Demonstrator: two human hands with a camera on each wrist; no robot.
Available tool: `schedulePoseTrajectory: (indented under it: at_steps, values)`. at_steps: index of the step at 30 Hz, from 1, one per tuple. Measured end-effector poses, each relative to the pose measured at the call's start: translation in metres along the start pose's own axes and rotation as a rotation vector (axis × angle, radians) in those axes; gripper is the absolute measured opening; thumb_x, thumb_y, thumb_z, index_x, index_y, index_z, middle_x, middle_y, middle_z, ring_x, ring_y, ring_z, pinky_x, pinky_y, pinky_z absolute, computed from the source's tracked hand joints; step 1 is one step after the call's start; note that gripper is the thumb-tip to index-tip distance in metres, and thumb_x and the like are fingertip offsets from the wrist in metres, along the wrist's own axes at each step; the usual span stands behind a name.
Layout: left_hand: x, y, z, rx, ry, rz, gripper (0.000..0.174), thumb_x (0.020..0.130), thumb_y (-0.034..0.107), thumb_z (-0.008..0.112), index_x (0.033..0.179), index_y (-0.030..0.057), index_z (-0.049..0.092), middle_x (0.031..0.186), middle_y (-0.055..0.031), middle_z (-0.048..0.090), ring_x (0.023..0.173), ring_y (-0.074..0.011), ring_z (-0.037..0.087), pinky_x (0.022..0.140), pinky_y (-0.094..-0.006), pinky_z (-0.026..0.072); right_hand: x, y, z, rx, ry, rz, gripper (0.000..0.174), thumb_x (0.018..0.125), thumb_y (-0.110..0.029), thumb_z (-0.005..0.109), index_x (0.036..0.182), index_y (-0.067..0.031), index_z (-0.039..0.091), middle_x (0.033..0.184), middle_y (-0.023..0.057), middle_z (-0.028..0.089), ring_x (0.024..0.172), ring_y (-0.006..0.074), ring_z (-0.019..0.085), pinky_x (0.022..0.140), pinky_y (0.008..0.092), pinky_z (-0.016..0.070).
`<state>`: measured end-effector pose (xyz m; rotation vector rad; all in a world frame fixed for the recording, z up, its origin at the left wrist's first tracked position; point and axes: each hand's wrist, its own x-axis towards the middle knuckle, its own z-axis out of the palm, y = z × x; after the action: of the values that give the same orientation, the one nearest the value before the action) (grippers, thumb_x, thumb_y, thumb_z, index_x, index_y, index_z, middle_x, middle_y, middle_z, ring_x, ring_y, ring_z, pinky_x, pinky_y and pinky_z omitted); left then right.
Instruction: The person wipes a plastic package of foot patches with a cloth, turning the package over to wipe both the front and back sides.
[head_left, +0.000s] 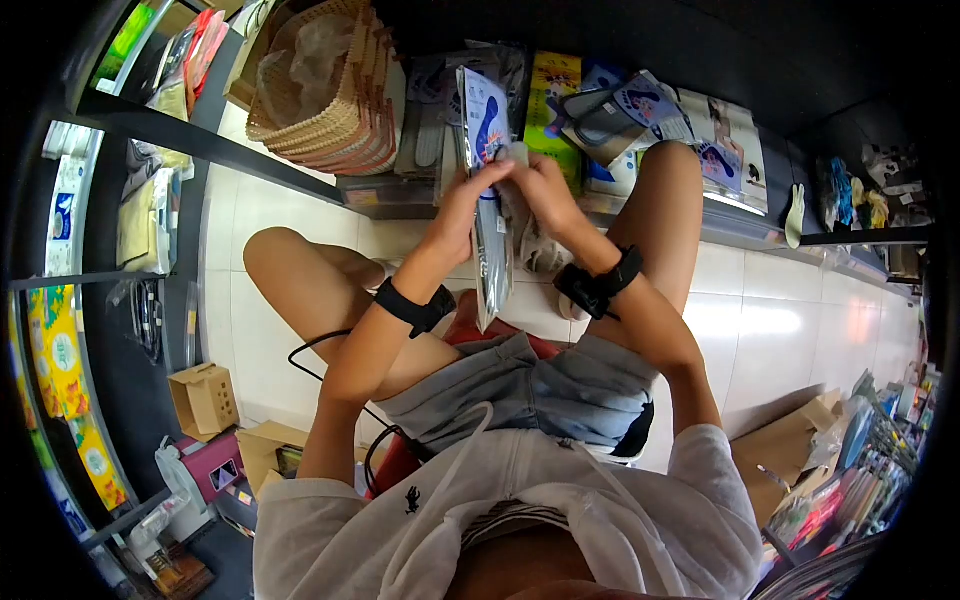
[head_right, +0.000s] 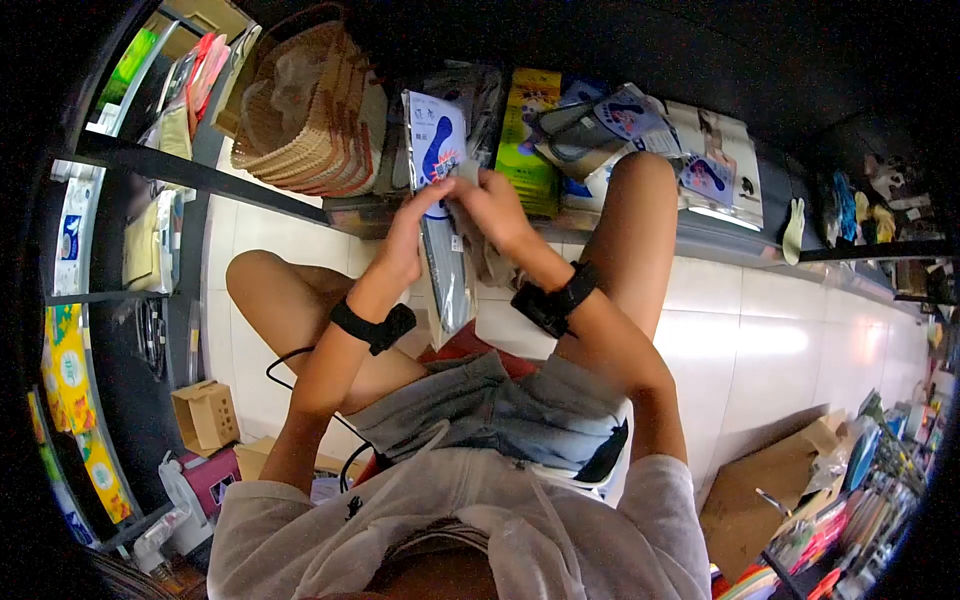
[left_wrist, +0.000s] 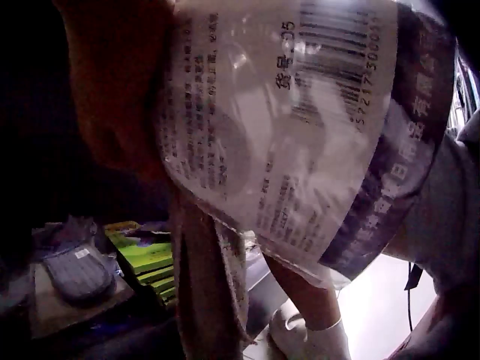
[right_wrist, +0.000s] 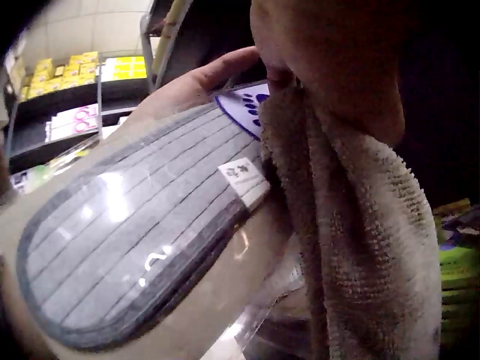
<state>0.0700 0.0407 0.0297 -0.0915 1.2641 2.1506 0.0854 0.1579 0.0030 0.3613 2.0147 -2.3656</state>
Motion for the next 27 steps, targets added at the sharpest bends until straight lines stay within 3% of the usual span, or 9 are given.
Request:
schedulePoseTrajectory:
  at_steps: [4,6,7,10,14,19,24,26,27]
  values:
    - [-0.005,0.006,0.004,0.171,-0.117,0.015,0.036,0.067,0.013,0.062,0.1,0.0052,0.049,0.091,-0.0029,0.052,0.083,-0.0127,0.05,0.073,-0.0262,0.0404,-0.001,-0.017,-0.013,0.071,-0.038,0.009,0.024,0.074,-0.018,0.049,0.082,0.0037,0.054,0.078,0.0057,0.055,0.068,0.0126,0.049,0.062,0.0241,0.0393]
    - [-0.007,0.006,0.008,0.407,-0.208,0.234,0.05,0.06,0.008,0.066,0.105,0.0034,0.045,0.097,-0.0049,0.05,0.089,-0.0149,0.048,0.076,-0.0258,0.0386,-0.008,-0.03,-0.015,0.087,-0.085,-0.025,0.021,0.074,-0.016,0.049,0.082,0.0031,0.054,0.078,0.0054,0.055,0.07,0.0123,0.049,0.063,0.0237,0.039]
    - [-0.003,0.007,0.005,0.469,-0.227,0.108,0.079,0.055,0.002,0.068,0.122,0.0075,0.028,0.11,-0.008,0.043,0.1,-0.0195,0.044,0.084,-0.0277,0.0355,-0.013,-0.038,-0.015,0.145,-0.091,-0.031,0.019,0.074,-0.013,0.049,0.083,0.003,0.054,0.078,0.0051,0.055,0.071,0.0118,0.049,0.064,0.0233,0.0387]
    - [0.003,-0.005,0.002,0.688,-0.215,0.289,0.079,0.055,0.005,0.068,0.122,0.0076,0.026,0.109,-0.009,0.044,0.1,-0.0199,0.045,0.083,-0.029,0.0367,-0.019,-0.043,-0.016,0.218,-0.12,-0.051,0.017,0.073,-0.009,0.049,0.085,0.0023,0.052,0.079,0.004,0.054,0.072,0.0105,0.049,0.065,0.0222,0.0382]
    - [0.006,-0.012,-0.003,0.673,-0.235,0.198,0.075,0.056,0.009,0.071,0.119,0.0067,0.031,0.105,-0.0086,0.048,0.096,-0.0192,0.048,0.08,-0.0295,0.0409,-0.031,-0.047,-0.013,0.17,-0.263,-0.157,0.018,0.072,-0.009,0.051,0.086,0.0017,0.052,0.082,0.0037,0.055,0.074,0.01,0.049,0.067,0.0228,0.039]
    - [0.003,-0.019,-0.006,0.771,-0.174,0.275,0.068,0.059,0.011,0.072,0.116,0.0046,0.035,0.103,-0.0079,0.05,0.096,-0.0176,0.048,0.079,-0.029,0.0415,-0.034,-0.049,-0.017,-0.06,-0.339,-0.225,0.018,0.072,-0.011,0.053,0.085,0.0022,0.053,0.078,0.003,0.055,0.071,0.0081,0.048,0.063,0.0225,0.0399]
    - [-0.004,-0.006,-0.003,0.439,-0.211,0.111,0.063,0.058,0.002,0.064,0.115,0.0041,0.038,0.104,-0.0085,0.05,0.096,-0.0173,0.048,0.082,-0.0283,0.0385,-0.032,-0.042,-0.015,-0.091,-0.275,-0.213,0.019,0.072,-0.013,0.053,0.084,0.0025,0.053,0.074,0.0028,0.055,0.067,0.008,0.047,0.059,0.0227,0.0398]
    - [-0.001,-0.001,-0.013,0.301,-0.263,0.163,0.058,0.06,0.004,0.061,0.114,0.0032,0.039,0.103,-0.0097,0.051,0.095,-0.0183,0.049,0.083,-0.0291,0.0383,-0.031,-0.036,-0.013,-0.203,-0.273,-0.13,0.018,0.073,-0.014,0.051,0.08,0.0025,0.053,0.07,0.0043,0.054,0.065,0.0083,0.047,0.056,0.024,0.0395]
    - [-0.001,0.003,-0.012,0.162,-0.31,0.218,0.054,0.061,0.006,0.058,0.112,0.0022,0.041,0.103,-0.0109,0.051,0.094,-0.0192,0.05,0.083,-0.0299,0.0381,-0.027,-0.026,-0.007,-0.174,-0.255,-0.273,0.018,0.073,-0.015,0.05,0.077,0.0029,0.053,0.062,0.0069,0.052,0.059,0.0099,0.047,0.052,0.0266,0.0389]
